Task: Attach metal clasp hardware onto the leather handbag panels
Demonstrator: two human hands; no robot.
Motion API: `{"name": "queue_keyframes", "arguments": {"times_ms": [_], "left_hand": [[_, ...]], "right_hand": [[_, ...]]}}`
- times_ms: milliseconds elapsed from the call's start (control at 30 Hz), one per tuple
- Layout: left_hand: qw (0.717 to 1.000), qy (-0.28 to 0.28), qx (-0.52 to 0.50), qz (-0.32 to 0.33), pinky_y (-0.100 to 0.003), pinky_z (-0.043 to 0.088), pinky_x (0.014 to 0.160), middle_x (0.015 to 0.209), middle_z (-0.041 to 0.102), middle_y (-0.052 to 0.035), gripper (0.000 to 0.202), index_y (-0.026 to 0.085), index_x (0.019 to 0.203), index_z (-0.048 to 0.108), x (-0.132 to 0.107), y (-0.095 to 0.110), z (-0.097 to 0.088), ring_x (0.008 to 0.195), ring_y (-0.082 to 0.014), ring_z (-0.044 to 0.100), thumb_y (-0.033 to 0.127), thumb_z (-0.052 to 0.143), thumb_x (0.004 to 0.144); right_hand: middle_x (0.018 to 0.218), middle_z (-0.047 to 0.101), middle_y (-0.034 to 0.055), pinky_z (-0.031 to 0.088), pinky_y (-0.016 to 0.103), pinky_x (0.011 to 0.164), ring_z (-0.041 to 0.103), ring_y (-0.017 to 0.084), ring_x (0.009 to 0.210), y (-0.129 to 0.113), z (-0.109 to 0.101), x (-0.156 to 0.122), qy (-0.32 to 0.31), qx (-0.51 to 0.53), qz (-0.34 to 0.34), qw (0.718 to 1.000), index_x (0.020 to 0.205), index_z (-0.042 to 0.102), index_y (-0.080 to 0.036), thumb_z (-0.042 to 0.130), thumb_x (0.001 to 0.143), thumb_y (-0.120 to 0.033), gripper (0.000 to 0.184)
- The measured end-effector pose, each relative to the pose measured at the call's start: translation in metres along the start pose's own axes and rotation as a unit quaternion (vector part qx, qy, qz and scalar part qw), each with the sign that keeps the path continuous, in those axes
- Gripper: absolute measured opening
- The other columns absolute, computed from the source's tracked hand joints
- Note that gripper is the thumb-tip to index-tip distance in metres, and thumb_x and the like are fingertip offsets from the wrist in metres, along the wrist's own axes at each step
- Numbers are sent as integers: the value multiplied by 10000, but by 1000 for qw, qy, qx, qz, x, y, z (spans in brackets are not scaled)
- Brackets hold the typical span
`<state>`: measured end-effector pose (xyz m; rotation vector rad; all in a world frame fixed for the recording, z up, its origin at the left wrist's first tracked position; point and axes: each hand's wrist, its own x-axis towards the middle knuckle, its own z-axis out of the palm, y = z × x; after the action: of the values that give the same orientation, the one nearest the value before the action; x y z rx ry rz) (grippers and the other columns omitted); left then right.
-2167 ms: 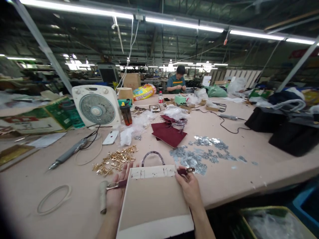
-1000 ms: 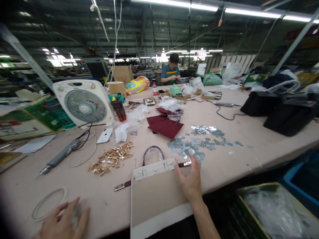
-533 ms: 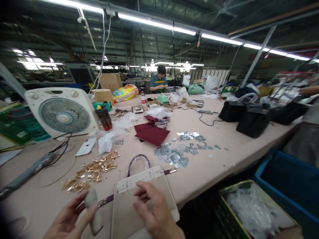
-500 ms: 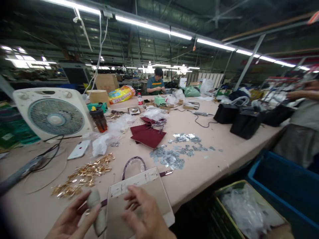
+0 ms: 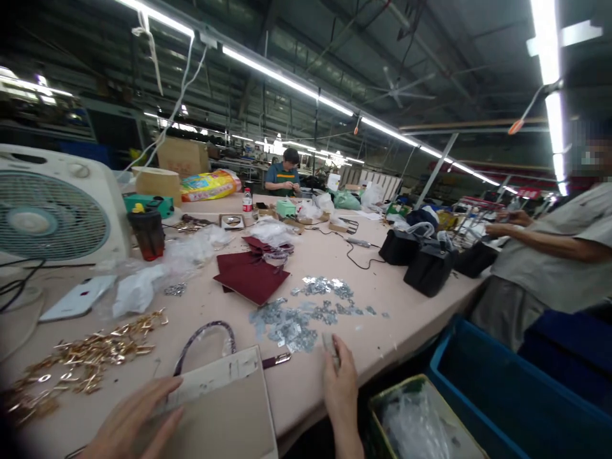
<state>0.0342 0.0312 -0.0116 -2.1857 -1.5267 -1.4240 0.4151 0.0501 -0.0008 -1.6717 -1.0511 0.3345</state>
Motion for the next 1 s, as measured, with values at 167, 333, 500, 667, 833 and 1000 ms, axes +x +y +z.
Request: {"name": "queue_keyframes", "arguments": {"times_ms": [167, 333, 500, 667, 833, 1000], "left_hand": [[996, -80, 32, -24, -549, 581, 1059, 1311, 722, -75, 363, 264, 1261, 675, 9, 17, -10, 1334, -337, 610, 333, 701, 906], [982, -159, 23, -95, -593, 487, 1162, 1364, 689, -90, 437, 238, 1266, 683, 18, 40, -12, 1402, -344, 540, 225, 789, 842], [972, -197, 37, -125, -683, 391, 1185, 1398, 666, -69, 400, 293, 1256, 699, 22, 50, -11, 1386, -367, 520, 303, 795, 868], [972, -193, 66, -119, -688, 372, 1177, 1401, 673, -60, 399, 320, 1284, 703, 21, 46, -7, 1357, -368, 531, 378, 772, 895], [973, -192, 68, -107, -630, 401, 1178, 1396, 679, -53, 393, 320, 1285, 709, 16, 35, -8, 1355, -341, 539, 400, 761, 904], [973, -193, 63, -108, -609, 423, 1165, 1393, 680, -42, 397, 323, 1275, 712, 15, 30, -7, 1332, -324, 555, 409, 774, 892]], "right_hand": [[1321, 691, 192, 469, 516, 1101, 634, 356, 1235, 29, 4, 31, -41, -126, -105, 986, 1317, 677, -131, 502, 903, -528, 600], [1208, 712, 235, 465, 591, 1077, 640, 408, 1172, 24, 32, 29, 5, -187, -209, 960, 1217, 728, -89, 495, 928, -532, 577], [1136, 753, 124, 509, 504, 1074, 698, 301, 1080, -37, 56, -24, -78, -6, -325, 942, 1133, 760, -202, 628, 977, -387, 275], [1227, 730, 81, 517, 529, 1093, 633, 297, 1249, -78, 84, -76, -255, 27, -384, 887, 1172, 771, -299, 600, 998, -225, 255], [1282, 692, 106, 492, 585, 1104, 574, 329, 1324, -77, 98, -91, -280, -16, -386, 879, 1181, 765, -292, 602, 989, -197, 270], [1323, 662, 107, 480, 574, 1117, 575, 316, 1312, -74, 99, -94, -279, -14, -368, 887, 1190, 754, -290, 597, 992, -198, 268]]}}
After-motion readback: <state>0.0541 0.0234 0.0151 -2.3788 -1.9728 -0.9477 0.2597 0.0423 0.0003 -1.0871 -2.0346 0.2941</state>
